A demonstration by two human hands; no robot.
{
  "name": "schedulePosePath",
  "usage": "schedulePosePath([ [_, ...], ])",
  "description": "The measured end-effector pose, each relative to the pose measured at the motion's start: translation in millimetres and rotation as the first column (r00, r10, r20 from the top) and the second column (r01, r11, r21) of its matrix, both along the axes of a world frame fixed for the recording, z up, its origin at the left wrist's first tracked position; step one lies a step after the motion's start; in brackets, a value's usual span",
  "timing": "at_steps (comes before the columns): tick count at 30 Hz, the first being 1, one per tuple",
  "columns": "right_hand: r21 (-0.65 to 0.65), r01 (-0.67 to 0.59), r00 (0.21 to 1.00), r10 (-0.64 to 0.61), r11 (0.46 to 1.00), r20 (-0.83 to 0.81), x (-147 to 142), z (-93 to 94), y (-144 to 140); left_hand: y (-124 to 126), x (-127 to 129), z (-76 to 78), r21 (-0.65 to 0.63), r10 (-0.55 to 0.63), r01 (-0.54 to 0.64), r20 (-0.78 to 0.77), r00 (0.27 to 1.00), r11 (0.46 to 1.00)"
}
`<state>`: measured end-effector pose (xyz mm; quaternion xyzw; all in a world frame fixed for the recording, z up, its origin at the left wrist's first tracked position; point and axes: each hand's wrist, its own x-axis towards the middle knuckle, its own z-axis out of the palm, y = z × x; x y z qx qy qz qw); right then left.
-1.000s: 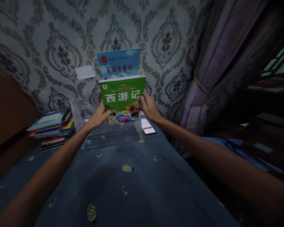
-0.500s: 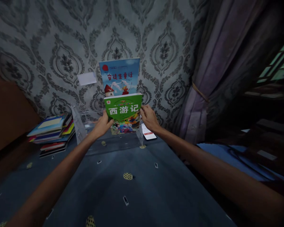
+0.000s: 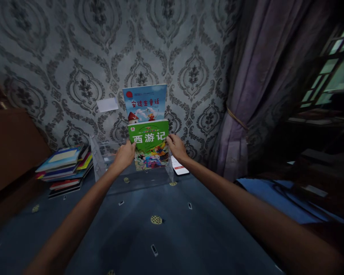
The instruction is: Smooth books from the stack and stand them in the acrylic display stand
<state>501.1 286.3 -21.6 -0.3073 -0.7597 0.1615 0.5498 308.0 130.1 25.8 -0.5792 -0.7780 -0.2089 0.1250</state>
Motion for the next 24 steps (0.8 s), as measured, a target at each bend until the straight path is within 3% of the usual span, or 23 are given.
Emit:
schedulePosePath([
  [8, -0.074, -0.038, 0.996, 0.032, 0.997, -0.079, -2.5, -0.3, -1.7, 2.5, -1.1, 3.0, -0.030, 0.014, -0.014, -0.028, 1.000, 0.999],
  [24, -0.100, -0.012, 0.992, -0.001, 0.995, -0.128, -0.2, -2.7, -5.7, -6.9, 2.1, 6.1, -0.074, 0.021, -0.022, -0.018, 1.000, 0.997],
])
